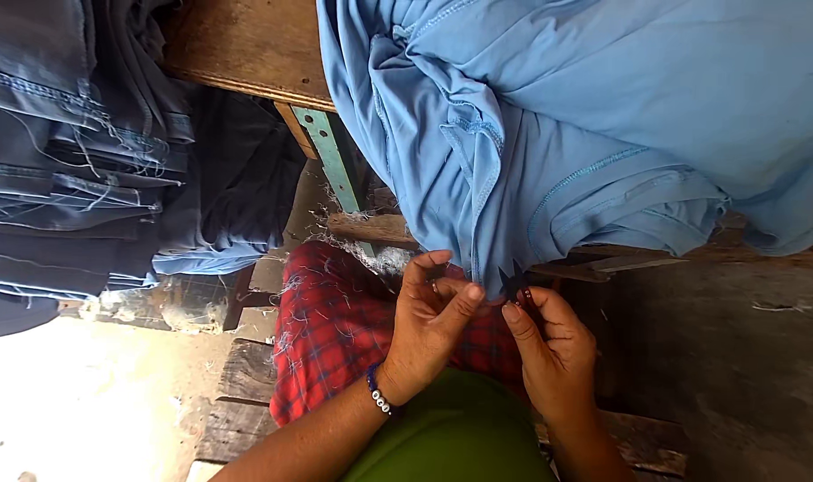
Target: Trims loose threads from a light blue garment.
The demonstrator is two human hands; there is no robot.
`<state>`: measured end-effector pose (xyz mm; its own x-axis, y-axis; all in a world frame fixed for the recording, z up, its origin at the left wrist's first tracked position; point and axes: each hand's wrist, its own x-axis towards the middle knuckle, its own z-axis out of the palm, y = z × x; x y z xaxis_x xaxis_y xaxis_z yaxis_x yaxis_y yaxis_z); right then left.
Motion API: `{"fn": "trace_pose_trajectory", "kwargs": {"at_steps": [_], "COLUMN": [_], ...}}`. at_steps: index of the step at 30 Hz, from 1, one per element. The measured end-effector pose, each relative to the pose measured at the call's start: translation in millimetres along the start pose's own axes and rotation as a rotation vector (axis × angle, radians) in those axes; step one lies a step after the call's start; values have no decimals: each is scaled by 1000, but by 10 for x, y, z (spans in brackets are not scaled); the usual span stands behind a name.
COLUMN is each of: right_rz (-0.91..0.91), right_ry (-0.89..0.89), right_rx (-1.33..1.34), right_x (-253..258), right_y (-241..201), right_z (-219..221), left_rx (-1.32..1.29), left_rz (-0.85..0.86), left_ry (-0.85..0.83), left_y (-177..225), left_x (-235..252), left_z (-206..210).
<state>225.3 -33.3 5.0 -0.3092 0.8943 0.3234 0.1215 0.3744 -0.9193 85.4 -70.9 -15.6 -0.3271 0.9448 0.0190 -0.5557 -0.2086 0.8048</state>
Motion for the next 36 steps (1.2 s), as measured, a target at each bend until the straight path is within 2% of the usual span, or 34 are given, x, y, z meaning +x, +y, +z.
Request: {"fn": "trace_pose_trajectory", "kwargs": {"at_steps": [5,22,25,28,32,36], "right_rz": [-3,-192,-170,-120,-188,-283], "right_ry": [5,-44,-3,36,53,66], "right_rx": [70,-263,-159,-17,-12,-87], "right_x": [-15,25,35,26,-35,-26], "right_y": [28,114,104,117,156,255], "right_z": [-41,-123,-114,-101,-97,-23], "left_rx": [140,-41,-188,-289,-263,-210], "left_rz": [44,171,110,-31,-243,-226], "left_ry": [57,-101,-111,-99,62,70], "left_y": [-61,-51,-18,35,161,178], "left_x": [90,18,0,-41,-71,-60], "left_z": [36,-84,-82,-65,72,68]}}
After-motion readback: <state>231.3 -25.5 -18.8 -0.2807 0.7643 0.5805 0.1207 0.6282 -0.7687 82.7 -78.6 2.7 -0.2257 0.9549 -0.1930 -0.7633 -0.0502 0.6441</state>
